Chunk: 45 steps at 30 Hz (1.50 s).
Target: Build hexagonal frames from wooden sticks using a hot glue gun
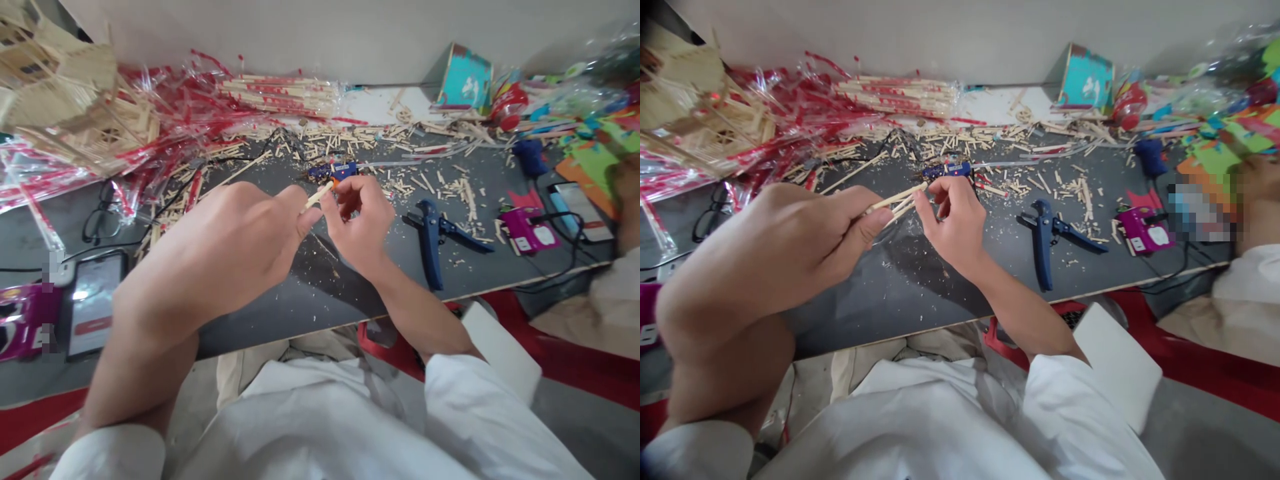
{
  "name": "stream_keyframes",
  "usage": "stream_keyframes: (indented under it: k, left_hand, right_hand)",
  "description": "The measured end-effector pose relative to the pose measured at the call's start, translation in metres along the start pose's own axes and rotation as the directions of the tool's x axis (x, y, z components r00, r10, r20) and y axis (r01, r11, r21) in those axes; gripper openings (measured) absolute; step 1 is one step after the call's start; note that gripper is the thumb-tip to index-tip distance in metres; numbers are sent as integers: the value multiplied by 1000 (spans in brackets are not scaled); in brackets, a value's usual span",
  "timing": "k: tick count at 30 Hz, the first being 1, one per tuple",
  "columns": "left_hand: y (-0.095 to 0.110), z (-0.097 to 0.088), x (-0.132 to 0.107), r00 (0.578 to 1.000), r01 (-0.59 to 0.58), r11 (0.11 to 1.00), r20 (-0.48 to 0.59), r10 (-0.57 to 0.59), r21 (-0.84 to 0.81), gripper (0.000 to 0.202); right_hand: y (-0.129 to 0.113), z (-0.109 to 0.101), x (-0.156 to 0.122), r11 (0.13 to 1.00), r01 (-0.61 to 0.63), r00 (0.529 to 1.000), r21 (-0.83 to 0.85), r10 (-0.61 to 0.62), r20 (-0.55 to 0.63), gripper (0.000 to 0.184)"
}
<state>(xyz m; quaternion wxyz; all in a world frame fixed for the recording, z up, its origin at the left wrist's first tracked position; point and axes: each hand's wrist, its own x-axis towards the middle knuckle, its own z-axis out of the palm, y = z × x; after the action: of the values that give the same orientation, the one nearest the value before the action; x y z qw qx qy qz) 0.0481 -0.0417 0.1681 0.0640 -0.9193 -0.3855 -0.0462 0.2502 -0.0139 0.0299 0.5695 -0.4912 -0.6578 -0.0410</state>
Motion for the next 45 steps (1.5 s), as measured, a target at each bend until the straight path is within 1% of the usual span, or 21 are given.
stream_keyframes:
  k: [5, 9, 11, 15, 19, 22, 25, 30, 32, 37, 38, 40, 41, 42, 44, 45]
  left_hand:
    - [-1, 1, -2, 1000, 7, 1000, -30, -8, -28, 37]
    - [-3, 0, -1, 999, 34, 998, 22, -33, -55, 37]
    - [-4, -1, -1, 998, 53, 997, 31, -51, -52, 37]
    - [-12, -3, -1, 997, 71, 994, -23, -73, -79, 39]
    - [-23, -7, -2, 991, 77, 989, -104, -90, -126, 43]
    - [-29, -11, -3, 989, 82, 985, -108, -99, -151, 44]
    - [-30, -12, -4, 988, 97, 981, -104, -115, -166, 43]
    - [-29, -9, -4, 985, 88, 986, -132, -107, -140, 43]
    - [-29, -10, -5, 985, 94, 987, -129, -111, -132, 41]
    - [-30, -11, -6, 987, 134, 986, -70, -141, -100, 37]
    - [-32, -10, -6, 987, 123, 987, -89, -133, -107, 36]
    - [-37, -6, -6, 980, 61, 989, -179, -85, -138, 35]
    - [-41, -4, -6, 963, 4, 988, -264, -45, -153, 34]
    - [-44, -2, -5, 951, -36, 987, -308, -13, -154, 33]
    - [-51, 1, -5, 940, -96, 983, -340, 37, -158, 33]
    - [-54, 2, -6, 940, -111, 980, -338, 50, -163, 32]
  right_hand:
    - [-3, -2, 0, 999, 32, 999, -14, -32, 10, 18]
    - [-5, -2, 1, 999, 50, 999, -1, -50, 4, 16]
    - [-6, -3, 1, 999, 50, 999, -2, -50, 10, 18]
    - [-6, -4, 2, 997, 75, 997, 1, -75, 8, 18]
    - [-6, -7, 2, 987, 155, 988, -30, -155, -1, 12]
    - [-7, -10, 3, 972, 229, 973, -47, -229, 10, 6]
    - [-7, -12, 3, 957, 285, 959, -54, -284, 24, 9]
    - [-5, -14, 4, 942, 321, 946, -100, -315, 71, 10]
    - [-4, -14, 4, 939, 329, 944, -100, -323, 72, 12]
    - [-5, -14, 4, 931, 358, 933, -70, -354, 64, 16]
    - [-5, -14, 4, 931, 359, 933, -65, -355, 65, 17]
    - [-5, -15, 3, 934, 353, 935, -56, -350, 60, 18]
    - [-6, -15, 3, 935, 350, 936, -49, -347, 59, 19]
    - [-6, -15, 3, 937, 347, 937, -41, -344, 55, 20]
    - [-7, -16, 3, 937, 348, 937, -27, -347, 43, 20]
    - [-8, -16, 3, 935, 353, 935, -23, -352, 37, 21]
